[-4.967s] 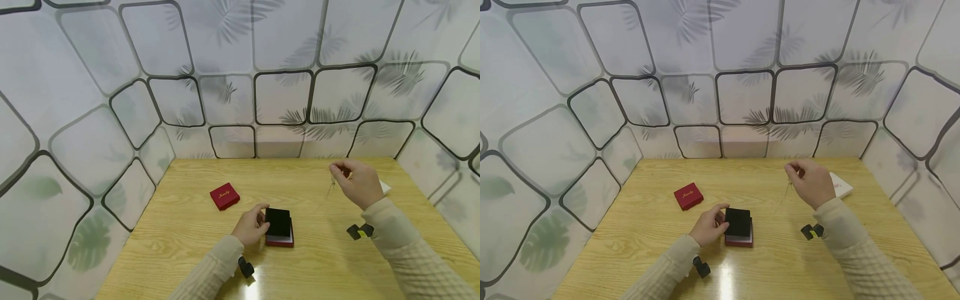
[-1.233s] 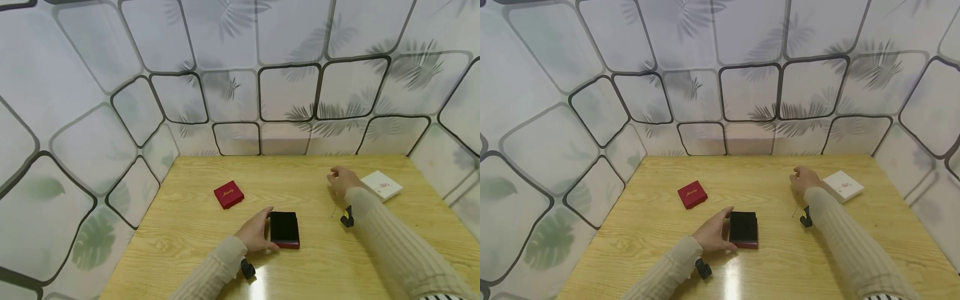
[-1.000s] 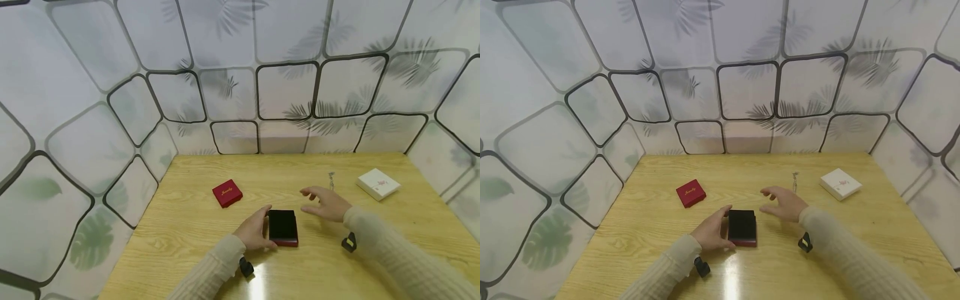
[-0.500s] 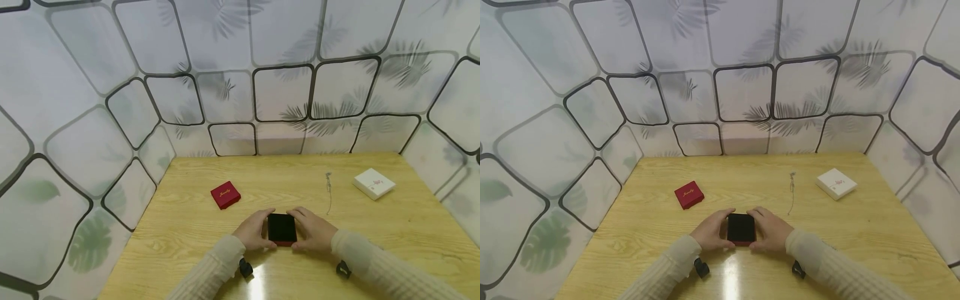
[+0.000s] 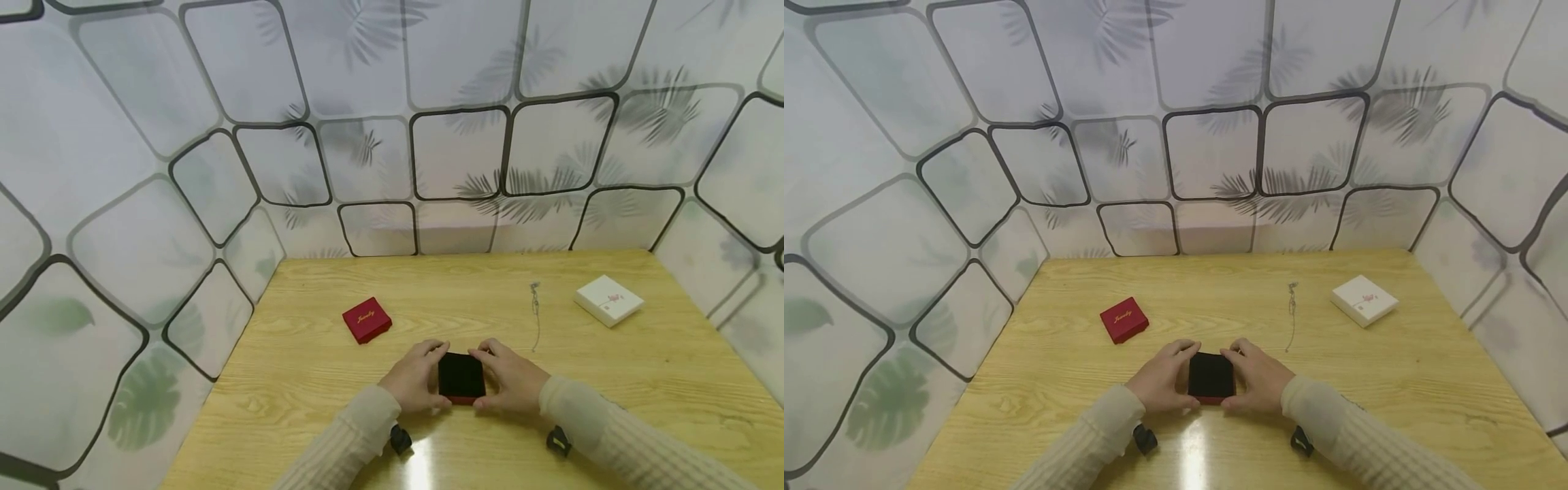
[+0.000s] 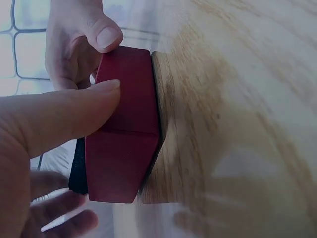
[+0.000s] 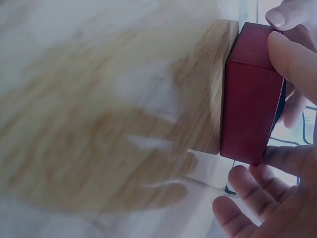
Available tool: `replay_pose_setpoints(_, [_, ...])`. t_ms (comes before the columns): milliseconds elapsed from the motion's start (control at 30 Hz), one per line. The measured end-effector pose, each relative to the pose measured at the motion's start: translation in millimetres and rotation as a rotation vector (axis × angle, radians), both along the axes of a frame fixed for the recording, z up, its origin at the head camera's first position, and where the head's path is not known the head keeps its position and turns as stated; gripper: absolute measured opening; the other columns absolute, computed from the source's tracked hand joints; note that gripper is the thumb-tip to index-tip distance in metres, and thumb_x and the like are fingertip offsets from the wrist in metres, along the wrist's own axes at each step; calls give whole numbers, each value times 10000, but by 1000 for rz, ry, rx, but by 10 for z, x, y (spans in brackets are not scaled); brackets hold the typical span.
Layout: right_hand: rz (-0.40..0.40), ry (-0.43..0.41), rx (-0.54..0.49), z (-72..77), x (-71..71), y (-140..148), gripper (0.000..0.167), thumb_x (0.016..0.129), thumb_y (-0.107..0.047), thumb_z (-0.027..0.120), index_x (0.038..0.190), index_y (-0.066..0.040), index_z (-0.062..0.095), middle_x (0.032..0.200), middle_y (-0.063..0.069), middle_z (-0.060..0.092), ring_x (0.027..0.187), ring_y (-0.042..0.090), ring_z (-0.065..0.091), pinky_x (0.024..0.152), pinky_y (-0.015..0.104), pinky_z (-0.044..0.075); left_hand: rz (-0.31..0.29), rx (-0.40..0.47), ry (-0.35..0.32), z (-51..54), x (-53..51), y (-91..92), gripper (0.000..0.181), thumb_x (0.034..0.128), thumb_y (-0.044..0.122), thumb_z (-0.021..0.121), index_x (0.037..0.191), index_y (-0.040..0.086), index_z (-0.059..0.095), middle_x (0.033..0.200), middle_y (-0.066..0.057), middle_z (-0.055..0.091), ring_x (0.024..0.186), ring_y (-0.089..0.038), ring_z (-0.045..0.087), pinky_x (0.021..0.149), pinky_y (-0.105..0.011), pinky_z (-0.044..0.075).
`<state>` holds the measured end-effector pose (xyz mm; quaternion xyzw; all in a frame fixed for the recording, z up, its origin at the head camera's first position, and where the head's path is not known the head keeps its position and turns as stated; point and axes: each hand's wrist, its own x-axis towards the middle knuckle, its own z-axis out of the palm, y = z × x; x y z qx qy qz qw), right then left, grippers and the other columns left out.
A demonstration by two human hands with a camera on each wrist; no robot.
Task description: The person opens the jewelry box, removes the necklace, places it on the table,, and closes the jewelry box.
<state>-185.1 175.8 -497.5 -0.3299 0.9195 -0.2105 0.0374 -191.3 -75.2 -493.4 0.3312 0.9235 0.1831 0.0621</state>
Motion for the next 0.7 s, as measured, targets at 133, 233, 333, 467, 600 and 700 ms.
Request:
replay_pose_setpoints(133, [-11,-18,-3,-8,2,-3,956,746,-629,713,1431,-27,425,1272,32,403,1046,145,490,870,379,490,-52,-27,-12,8,33,-9,895,853,504,676,1514,57,270,1547,-80,270,1396,-231,290,1090,-359,340])
replay_pose_setpoints(233, [-17,-32,-4,-10,0,-11,950,745,-609,728,1433,-29,421,1277,32,399,1050,145,489,878,383,488,-58,-36,-69,12,55,-13,822,937,533,524,1521,38,225,1569,-103,219,1413,-244,258,1112,-375,303])
replay_pose_setpoints(333, [-26,-44,-7,-10,-2,-20,938,742,-587,744,1432,-38,423,1282,34,396,1044,149,490,879,387,489,-56,-35,-78,0,59,-9,723,1000,481,423,1517,17,220,1570,-114,213,1414,-250,260,1117,-378,294])
replay_pose_setpoints(467, [-37,-60,-17,-10,-1,-27,930,737,-575,755,1430,-50,425,1287,38,396,1048,159,493,885,397,489,-58,-46,-34,-36,47,15,597,1040,317,420,1504,-10,238,1563,-136,227,1409,-251,273,1120,-370,287])
replay_pose_setpoints(600, [-39,-63,-35,-13,-7,-31,920,736,-566,762,1423,-52,431,1278,33,403,1056,164,498,892,403,488,-52,-52,-31,-68,36,42,571,1036,226,436,1506,-18,221,1571,-147,198,1414,-255,259,1124,-370,279])
replay_pose_setpoints(700, [-28,-50,-47,-18,-18,-31,918,739,-561,762,1417,-36,433,1267,36,415,1070,171,502,900,412,487,-29,-33,-48,-73,30,50,598,1024,222,457,1510,-19,203,1570,-153,195,1416,-257,254,1123,-374,280])
